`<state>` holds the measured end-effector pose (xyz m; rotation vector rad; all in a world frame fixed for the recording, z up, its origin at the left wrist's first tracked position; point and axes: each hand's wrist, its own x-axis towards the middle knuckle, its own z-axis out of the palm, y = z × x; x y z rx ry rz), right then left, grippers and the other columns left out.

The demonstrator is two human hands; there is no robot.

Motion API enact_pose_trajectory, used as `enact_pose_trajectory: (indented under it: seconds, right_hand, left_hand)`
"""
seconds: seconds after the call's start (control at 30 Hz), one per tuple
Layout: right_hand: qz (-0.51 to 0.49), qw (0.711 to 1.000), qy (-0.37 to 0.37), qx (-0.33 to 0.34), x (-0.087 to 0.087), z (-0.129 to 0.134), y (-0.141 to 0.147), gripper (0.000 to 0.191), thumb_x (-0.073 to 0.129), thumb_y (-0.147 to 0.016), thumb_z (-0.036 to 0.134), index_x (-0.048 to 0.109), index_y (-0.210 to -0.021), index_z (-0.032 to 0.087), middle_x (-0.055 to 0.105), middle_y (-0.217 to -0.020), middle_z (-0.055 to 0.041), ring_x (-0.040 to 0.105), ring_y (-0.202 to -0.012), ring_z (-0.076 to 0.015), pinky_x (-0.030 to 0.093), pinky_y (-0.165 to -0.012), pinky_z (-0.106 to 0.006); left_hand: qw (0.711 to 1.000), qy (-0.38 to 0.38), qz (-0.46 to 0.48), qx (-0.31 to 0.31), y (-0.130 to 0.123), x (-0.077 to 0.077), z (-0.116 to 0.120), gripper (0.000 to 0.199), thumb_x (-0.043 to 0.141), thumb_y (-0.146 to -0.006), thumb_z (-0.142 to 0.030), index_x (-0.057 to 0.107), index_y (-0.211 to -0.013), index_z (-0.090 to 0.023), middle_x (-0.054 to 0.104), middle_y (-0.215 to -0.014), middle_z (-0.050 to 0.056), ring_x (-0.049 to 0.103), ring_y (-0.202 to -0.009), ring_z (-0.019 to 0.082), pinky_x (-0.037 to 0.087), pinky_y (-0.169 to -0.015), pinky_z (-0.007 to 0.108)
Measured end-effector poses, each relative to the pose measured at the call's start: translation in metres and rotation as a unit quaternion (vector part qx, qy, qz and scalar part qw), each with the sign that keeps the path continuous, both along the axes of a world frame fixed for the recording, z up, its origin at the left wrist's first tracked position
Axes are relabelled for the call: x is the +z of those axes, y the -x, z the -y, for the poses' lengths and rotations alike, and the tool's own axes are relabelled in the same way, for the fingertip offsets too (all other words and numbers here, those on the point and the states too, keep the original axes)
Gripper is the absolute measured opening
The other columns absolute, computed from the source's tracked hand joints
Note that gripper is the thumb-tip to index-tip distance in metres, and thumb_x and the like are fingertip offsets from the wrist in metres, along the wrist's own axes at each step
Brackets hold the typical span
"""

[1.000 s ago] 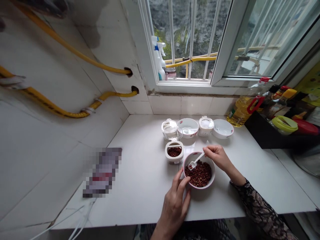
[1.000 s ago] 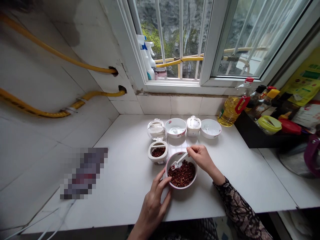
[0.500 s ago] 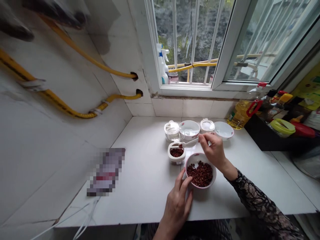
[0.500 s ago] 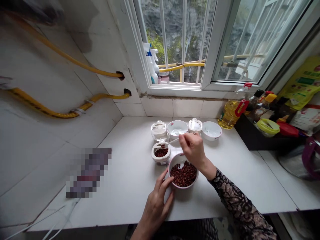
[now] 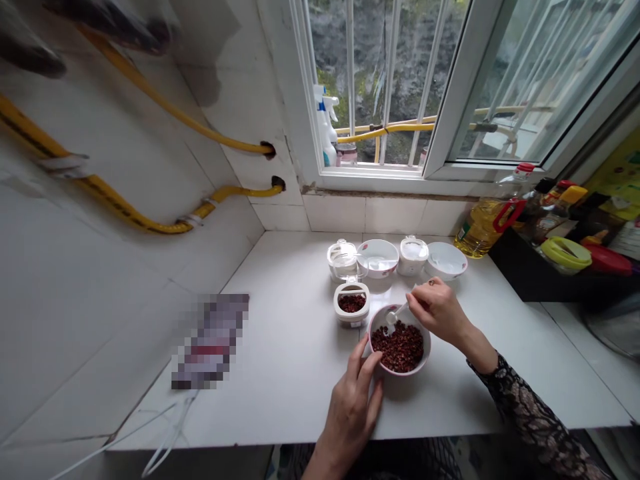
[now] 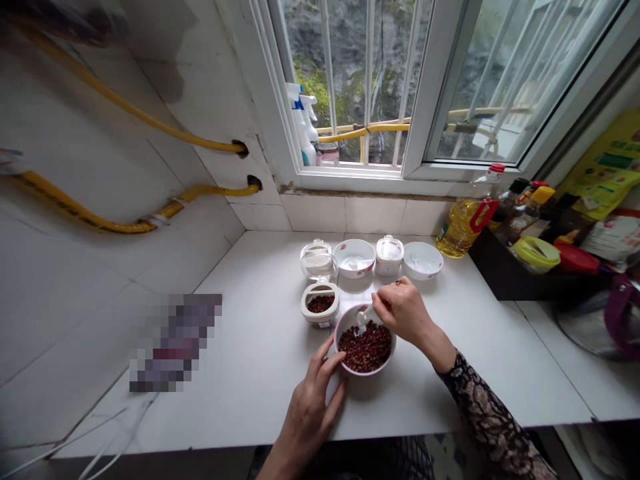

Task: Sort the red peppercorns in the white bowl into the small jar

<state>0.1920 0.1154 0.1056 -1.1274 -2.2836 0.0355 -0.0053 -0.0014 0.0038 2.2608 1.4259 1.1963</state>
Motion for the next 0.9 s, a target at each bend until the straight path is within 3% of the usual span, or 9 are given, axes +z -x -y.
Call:
enact_pose_trajectory:
  seconds: [0.17, 0.3, 0.57, 0.9]
  right_hand:
    - [0.025, 1.000, 0.007, -0.007, -0.021, 0.002, 0.008, 0.039, 0.044, -0.093, 0.023, 0.045, -0.055, 0.019, 0.053, -0.052, 0.0003, 0.036, -0.050, -0.0112, 0.030, -0.069, -0.031]
    - [-0.012, 0.998, 0.062, 0.005, -0.030, 0.004, 0.016, 0.042, 0.043, -0.094, 0.025, 0.040, -0.053, 0.019, 0.050, -0.049, 0.0021, 0.032, -0.048, -0.0102, 0.031, -0.068, -0.029]
    - [-0.098, 0.988, 0.110, -0.053, -0.027, 0.001, 0.002, 0.045, 0.042, -0.093, 0.034, 0.031, -0.052, 0.020, 0.041, -0.046, 0.0036, 0.032, -0.048, -0.0104, 0.031, -0.063, -0.028]
    - [-0.091, 0.987, 0.115, -0.060, -0.031, 0.002, 0.002, 0.046, 0.040, -0.093, 0.037, 0.030, -0.051, 0.020, 0.041, -0.045, 0.0025, 0.033, -0.049, -0.0108, 0.030, -0.060, -0.029]
  left_hand:
    - [1.000, -0.007, -0.002, 0.005, 0.000, 0.001, 0.000, 0.038, 0.043, -0.093, -0.011, 0.045, -0.130, -0.020, 0.045, -0.144, 0.017, 0.060, -0.122, 0.025, 0.057, -0.090, 0.033]
    - [1.000, -0.006, -0.002, 0.008, 0.000, 0.000, 0.000, 0.037, 0.043, -0.093, -0.011, 0.046, -0.129, -0.020, 0.045, -0.145, 0.016, 0.058, -0.125, 0.025, 0.057, -0.090, 0.032]
    - [1.000, 0.000, -0.005, 0.006, 0.000, -0.001, 0.001, 0.036, 0.043, -0.095, -0.012, 0.045, -0.130, -0.020, 0.044, -0.144, 0.017, 0.060, -0.122, 0.024, 0.057, -0.090, 0.032]
    - [1.000, 0.000, -0.008, 0.006, 0.001, -0.003, 0.001, 0.037, 0.043, -0.095, -0.012, 0.045, -0.130, -0.020, 0.044, -0.145, 0.017, 0.057, -0.126, 0.025, 0.056, -0.093, 0.034]
